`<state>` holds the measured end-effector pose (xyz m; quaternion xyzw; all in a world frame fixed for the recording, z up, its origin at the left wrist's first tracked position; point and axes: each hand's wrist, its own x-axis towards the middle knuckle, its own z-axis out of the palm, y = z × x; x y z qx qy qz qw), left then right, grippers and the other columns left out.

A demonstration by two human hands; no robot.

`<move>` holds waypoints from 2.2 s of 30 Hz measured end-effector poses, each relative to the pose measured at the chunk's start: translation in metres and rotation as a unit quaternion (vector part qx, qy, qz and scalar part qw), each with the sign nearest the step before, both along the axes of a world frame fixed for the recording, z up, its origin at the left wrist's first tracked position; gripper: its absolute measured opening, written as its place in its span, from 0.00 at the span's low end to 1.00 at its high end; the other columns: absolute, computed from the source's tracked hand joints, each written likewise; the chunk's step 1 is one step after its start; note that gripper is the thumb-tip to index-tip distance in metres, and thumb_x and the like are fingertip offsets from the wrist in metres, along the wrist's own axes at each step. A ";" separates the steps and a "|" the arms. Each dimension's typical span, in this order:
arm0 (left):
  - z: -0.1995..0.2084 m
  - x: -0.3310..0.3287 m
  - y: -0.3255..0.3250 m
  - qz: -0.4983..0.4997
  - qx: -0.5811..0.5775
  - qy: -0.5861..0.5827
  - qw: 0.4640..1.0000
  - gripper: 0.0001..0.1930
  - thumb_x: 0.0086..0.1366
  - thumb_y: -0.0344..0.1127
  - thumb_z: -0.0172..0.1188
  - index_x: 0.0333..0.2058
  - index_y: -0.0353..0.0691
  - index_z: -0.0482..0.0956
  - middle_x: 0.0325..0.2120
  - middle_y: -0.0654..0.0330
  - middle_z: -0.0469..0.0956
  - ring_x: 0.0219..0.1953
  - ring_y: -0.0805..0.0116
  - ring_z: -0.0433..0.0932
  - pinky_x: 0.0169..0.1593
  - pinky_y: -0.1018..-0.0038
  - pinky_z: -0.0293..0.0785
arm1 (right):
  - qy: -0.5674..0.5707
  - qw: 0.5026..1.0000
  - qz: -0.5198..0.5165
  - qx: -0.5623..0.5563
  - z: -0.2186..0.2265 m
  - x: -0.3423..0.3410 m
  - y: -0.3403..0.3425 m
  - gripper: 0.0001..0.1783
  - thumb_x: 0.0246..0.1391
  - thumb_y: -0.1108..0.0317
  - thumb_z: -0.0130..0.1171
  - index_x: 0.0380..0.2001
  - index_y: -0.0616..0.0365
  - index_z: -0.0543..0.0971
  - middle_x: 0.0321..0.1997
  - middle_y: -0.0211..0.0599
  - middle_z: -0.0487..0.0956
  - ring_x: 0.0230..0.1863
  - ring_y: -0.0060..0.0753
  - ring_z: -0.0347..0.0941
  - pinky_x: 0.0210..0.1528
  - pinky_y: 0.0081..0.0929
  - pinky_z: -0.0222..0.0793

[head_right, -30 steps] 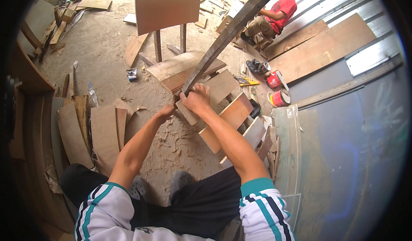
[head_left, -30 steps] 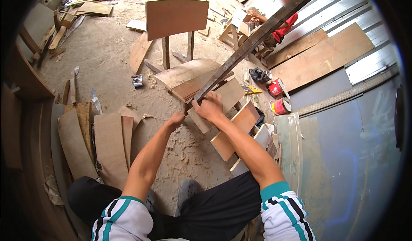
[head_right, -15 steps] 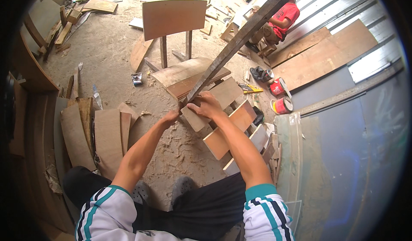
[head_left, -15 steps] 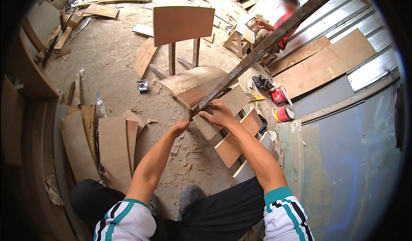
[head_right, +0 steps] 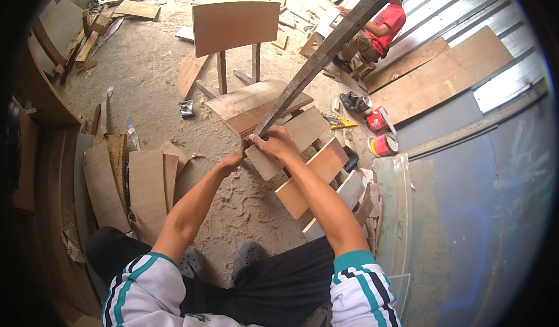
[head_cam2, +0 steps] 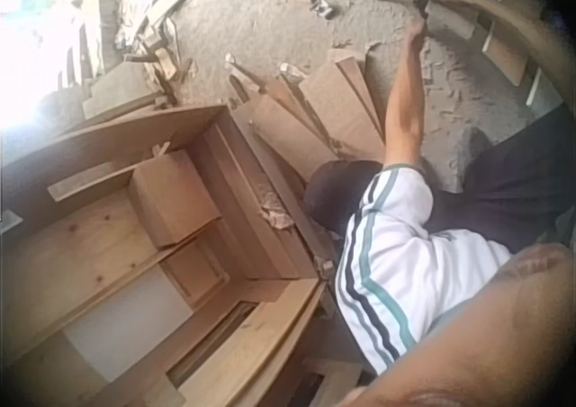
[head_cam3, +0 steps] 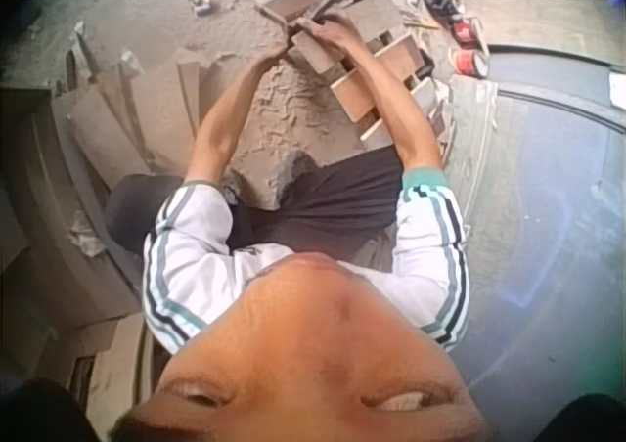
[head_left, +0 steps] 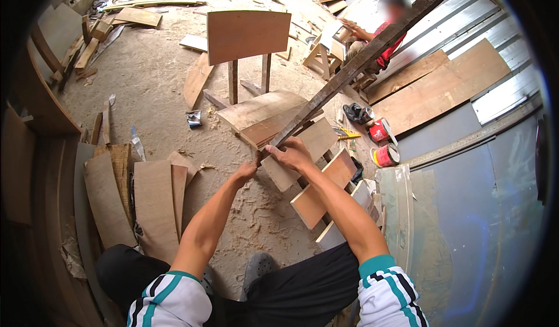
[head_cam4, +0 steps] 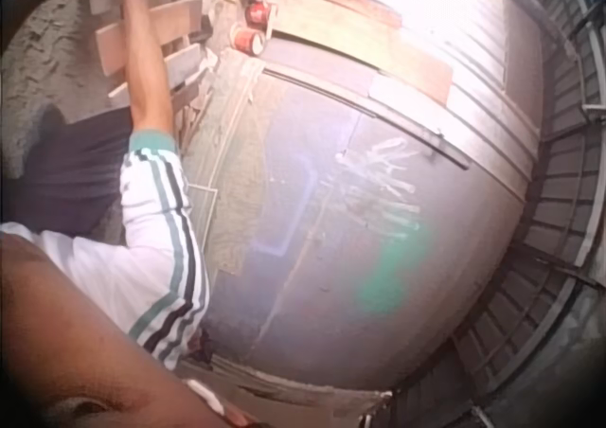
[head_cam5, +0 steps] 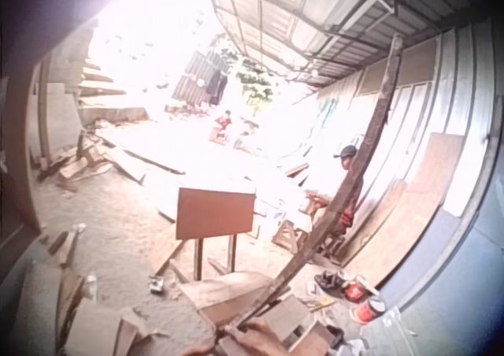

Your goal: The person sits on the floor and smooths a long wooden plank using a metal file. They hold the plank with one hand and file its surface with the other, generating wood shavings. The person then places the plank down and continues filing a smaller piece of wood on the floor.

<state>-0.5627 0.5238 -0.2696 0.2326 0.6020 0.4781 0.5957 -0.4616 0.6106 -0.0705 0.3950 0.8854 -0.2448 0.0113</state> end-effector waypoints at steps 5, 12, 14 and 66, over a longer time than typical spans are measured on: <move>-0.009 -0.002 0.004 0.001 -0.013 0.015 1.000 0.62 0.54 0.85 0.32 0.58 0.21 0.67 0.59 0.32 0.65 0.64 0.45 0.62 0.65 0.62 0.57 | 0.001 1.000 -0.023 -0.007 -0.016 -0.007 0.012 0.29 0.46 0.45 0.65 0.41 0.59 0.83 0.44 0.44 0.83 0.52 0.41 0.76 0.56 0.32 0.68; -0.015 -0.004 0.004 0.011 0.008 0.010 1.000 0.61 0.55 0.84 0.33 0.58 0.21 0.66 0.60 0.32 0.64 0.65 0.44 0.61 0.66 0.62 0.56 | 0.004 1.000 -0.013 0.018 -0.031 -0.010 0.022 0.29 0.44 0.43 0.64 0.39 0.56 0.84 0.40 0.38 0.84 0.44 0.37 0.78 0.52 0.31 0.69; -0.014 -0.010 -0.001 0.017 0.001 0.010 1.000 0.61 0.55 0.84 0.34 0.58 0.21 0.67 0.59 0.32 0.64 0.65 0.44 0.61 0.66 0.62 0.56 | -0.008 0.998 -0.002 0.058 -0.032 -0.016 0.018 0.29 0.44 0.41 0.64 0.36 0.57 0.84 0.35 0.36 0.84 0.38 0.34 0.78 0.49 0.32 0.68; -0.074 -0.001 -0.012 -0.019 0.010 0.491 0.871 0.11 0.62 0.37 0.55 0.42 0.41 0.76 0.31 0.45 0.80 0.35 0.42 0.80 0.36 0.53 0.75 | 0.010 0.998 -0.022 -0.057 -0.018 -0.008 0.017 0.27 0.44 0.41 0.59 0.43 0.45 0.84 0.48 0.35 0.83 0.59 0.42 0.70 0.67 0.56 0.43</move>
